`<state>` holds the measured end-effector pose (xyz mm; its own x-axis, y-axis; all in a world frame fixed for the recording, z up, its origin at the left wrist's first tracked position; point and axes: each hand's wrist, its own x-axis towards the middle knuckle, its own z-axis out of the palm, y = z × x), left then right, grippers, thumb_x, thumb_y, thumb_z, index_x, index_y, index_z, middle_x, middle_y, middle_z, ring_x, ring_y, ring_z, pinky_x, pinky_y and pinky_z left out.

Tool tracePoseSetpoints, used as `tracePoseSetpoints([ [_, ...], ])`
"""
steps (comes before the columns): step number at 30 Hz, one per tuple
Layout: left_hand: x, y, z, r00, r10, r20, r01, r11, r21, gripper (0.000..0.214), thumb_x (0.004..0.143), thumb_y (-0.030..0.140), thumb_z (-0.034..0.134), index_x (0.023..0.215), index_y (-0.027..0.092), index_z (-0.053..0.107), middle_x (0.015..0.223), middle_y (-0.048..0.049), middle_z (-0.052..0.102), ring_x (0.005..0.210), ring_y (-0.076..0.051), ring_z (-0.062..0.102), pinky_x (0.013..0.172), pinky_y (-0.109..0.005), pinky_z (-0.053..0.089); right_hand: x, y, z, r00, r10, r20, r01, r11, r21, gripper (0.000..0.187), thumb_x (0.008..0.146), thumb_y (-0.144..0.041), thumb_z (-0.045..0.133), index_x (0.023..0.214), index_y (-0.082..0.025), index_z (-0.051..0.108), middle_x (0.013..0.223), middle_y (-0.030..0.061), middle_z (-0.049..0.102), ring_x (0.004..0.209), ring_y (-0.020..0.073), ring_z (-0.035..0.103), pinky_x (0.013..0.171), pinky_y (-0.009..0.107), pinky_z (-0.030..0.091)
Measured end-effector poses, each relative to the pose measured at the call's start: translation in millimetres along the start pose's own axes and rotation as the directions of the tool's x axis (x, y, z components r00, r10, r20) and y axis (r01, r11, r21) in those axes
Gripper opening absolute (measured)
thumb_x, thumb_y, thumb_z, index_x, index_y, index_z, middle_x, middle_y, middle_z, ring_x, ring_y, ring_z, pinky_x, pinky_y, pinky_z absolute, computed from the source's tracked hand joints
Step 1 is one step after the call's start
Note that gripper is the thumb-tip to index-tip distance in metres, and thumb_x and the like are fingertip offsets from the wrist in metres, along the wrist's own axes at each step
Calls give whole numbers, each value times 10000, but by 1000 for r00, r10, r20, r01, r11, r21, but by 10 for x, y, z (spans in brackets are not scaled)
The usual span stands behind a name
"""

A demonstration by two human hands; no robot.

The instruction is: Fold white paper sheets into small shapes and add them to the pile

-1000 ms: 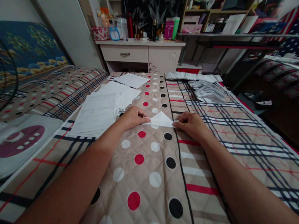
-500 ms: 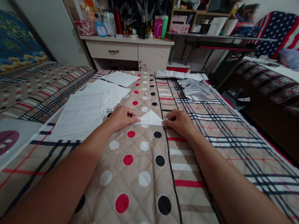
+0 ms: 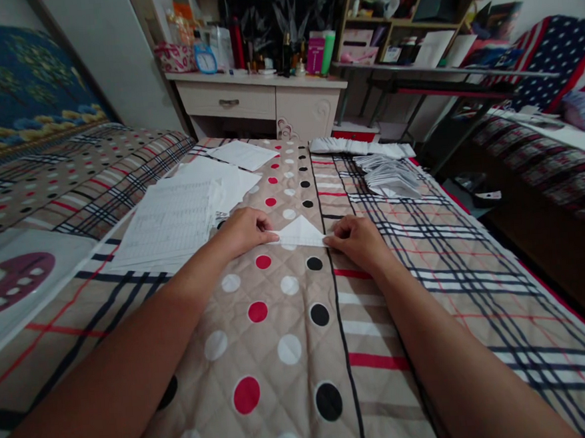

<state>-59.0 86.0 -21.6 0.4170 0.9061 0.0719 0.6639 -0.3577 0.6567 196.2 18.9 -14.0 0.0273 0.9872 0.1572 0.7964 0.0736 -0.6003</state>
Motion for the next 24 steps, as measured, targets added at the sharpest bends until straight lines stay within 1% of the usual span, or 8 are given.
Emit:
tracePoseSetpoints([
  [2, 3, -40, -17, 1000, 4, 8, -4, 1000, 16, 223, 630, 333, 774, 737, 171, 665, 696, -12, 664, 606, -131, 560, 552, -248, 382, 4, 14, 10, 1000, 17, 6, -17, 999, -42, 157, 699, -279, 728, 627, -184, 627, 681, 20, 653, 617, 152, 568, 578, 267, 392],
  [4, -1, -53, -37, 1000, -9, 16, 8, 999, 37, 255, 621, 343, 782, 778, 181, 664, 714, -9, 662, 618, -136, 564, 554, -249, 378, 4, 21, 22, 1000, 32, 2, -31, 997, -75, 124, 694, -276, 739, 742, -188, 666, 766, 33, 679, 657, 160, 582, 597, 270, 404],
  [6, -13, -33, -51, 999, -21, 24, 19, 997, 71, 268, 622, 352, 782, 806, 190, 674, 738, -11, 665, 631, -143, 566, 556, -252, 365, 2, 13, 32, 1000, 30, -4, -30, 995, -100, 191, 695, -260, 743, 863, -192, 679, 881, 50, 694, 717, 168, 599, 637, 275, 421],
  [8, -28, 10, -50, 999, -25, 20, 22, 992, 127, 269, 631, 378, 777, 812, 200, 687, 761, -11, 668, 641, -148, 561, 560, -257, 348, -1, -10, 36, 1000, 28, 10, -26, 992, -126, 204, 714, -252, 730, 905, -198, 682, 941, 59, 691, 755, 175, 606, 667, 283, 426],
  [12, -48, 103, -7, 999, -46, -27, 51, 965, 256, 320, 633, 485, 767, 790, 219, 687, 763, -7, 660, 635, -157, 544, 547, -270, 297, -3, -79, 26, 998, 35, 48, -26, 985, -171, 137, 739, -295, 710, 847, -211, 698, 982, 68, 679, 782, 192, 608, 671, 299, 412],
  [16, -61, 149, 26, 998, -39, -53, 53, 951, 305, 357, 628, 528, 764, 772, 218, 661, 787, -13, 657, 653, -166, 540, 546, -274, 277, -17, -131, 15, 998, 40, 41, -32, 983, -181, 144, 733, -313, 712, 834, -212, 690, 989, 67, 678, 834, 212, 610, 698, 310, 402],
  [20, -83, 155, 31, 998, 28, -62, -11, 966, 258, 321, 643, 477, 770, 745, 208, 625, 756, -5, 643, 662, -161, 535, 564, -269, 292, -40, -138, 13, 999, 42, 19, -39, 992, -119, 117, 723, -277, 711, 812, -215, 667, 890, 31, 693, 768, 186, 606, 663, 290, 390],
  [24, -79, 125, 68, 993, 76, -92, -62, 988, 143, 294, 626, 407, 790, 695, 194, 599, 674, 17, 606, 617, -144, 509, 560, -262, 309, -47, -101, 45, 999, 50, -11, -51, 998, -41, 106, 702, -253, 721, 777, -217, 654, 795, 5, 696, 712, 172, 606, 637, 278, 385],
])
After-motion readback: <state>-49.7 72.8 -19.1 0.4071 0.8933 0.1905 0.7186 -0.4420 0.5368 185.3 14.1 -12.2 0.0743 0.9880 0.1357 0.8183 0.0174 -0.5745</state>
